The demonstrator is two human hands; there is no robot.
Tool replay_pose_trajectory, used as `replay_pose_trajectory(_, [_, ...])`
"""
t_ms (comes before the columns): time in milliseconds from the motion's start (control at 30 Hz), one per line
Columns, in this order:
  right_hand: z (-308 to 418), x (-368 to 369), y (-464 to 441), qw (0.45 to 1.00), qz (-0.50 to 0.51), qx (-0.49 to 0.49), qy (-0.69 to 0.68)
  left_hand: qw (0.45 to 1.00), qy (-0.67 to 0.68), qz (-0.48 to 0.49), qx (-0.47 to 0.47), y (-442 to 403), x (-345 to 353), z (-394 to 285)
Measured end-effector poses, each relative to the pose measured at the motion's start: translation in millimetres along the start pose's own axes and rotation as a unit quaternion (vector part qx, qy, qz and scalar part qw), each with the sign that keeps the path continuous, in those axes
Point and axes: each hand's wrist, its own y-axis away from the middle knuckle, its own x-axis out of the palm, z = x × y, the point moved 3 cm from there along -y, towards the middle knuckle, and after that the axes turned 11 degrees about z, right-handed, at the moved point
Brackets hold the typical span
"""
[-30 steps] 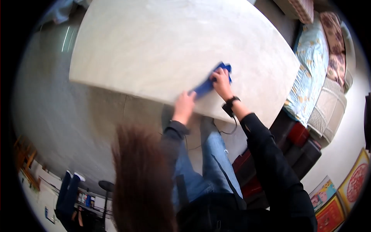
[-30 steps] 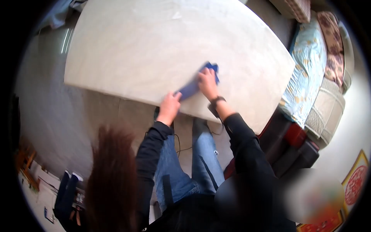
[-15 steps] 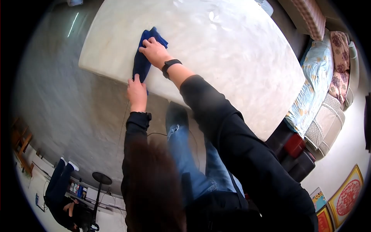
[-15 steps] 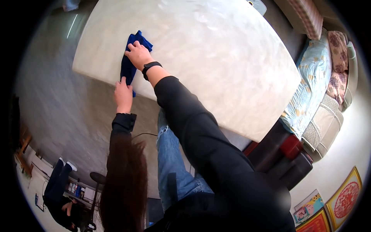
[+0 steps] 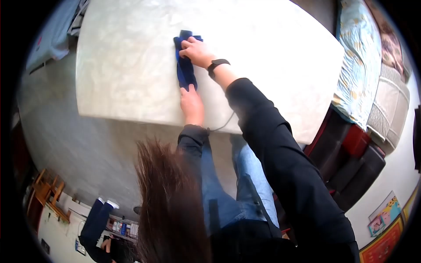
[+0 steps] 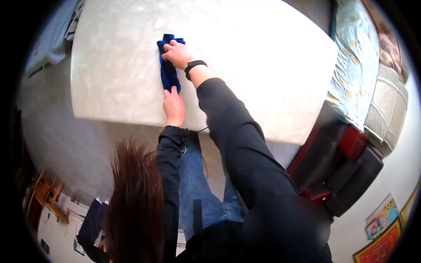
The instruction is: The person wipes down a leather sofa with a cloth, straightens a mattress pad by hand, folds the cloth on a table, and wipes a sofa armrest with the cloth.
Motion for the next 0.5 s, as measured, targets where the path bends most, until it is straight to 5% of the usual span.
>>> replay_pose_trajectory(500, [-277.5, -16.4, 519.3, 0.918, -0.162, 0.354, -0.075, 0.912, -0.035, 0.192, 0.360, 108.5, 214.3, -377.4])
